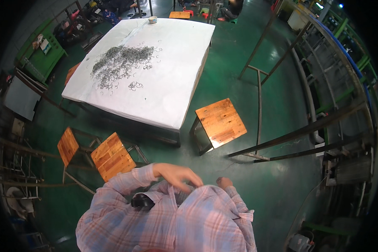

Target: The person stands at a large white table and uses both hands to gather and arrange small metal clips into a central pile. The person repeatedly scoops and pushes the clips together, occasionally spreading them slightly before re-gathering them.

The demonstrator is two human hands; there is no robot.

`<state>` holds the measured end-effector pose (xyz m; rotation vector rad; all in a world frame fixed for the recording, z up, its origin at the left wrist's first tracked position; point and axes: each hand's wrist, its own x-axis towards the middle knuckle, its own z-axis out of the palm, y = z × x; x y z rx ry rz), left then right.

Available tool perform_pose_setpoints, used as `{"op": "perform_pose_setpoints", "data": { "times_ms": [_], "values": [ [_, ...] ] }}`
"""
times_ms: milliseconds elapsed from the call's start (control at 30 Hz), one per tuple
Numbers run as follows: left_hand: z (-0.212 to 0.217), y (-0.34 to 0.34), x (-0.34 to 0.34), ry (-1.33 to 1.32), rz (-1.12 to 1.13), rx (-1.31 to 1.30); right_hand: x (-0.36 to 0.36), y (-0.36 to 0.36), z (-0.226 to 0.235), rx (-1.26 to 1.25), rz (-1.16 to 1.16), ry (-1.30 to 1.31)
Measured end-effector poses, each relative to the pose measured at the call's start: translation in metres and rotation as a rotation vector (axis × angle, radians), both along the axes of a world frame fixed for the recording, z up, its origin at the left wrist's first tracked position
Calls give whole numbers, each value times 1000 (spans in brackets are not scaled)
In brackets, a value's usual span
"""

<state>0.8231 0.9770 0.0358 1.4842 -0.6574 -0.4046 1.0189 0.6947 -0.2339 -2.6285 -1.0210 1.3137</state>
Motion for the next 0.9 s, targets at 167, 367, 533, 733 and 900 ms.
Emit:
{"op": "perform_pose_setpoints", "data": {
  "times_ms": [167, 367, 533, 733, 900],
  "values": [
    [-126, 13, -137, 518, 695, 108, -34, -1, -17, 56, 56, 29],
    [-174, -57, -156, 428, 1502, 24, -61, -9, -106, 113, 109, 151],
    [-157, -31, -137, 319, 1495, 275, -52, 60, -153, 245, 261, 315],
    [-170, -14, -168, 455, 1667, 214, -71, 169, -94, 261, 277, 196],
    [-172, 19, -167, 512, 1595, 224, -75, 193, -91, 300, 72, 292]
  ]
}}
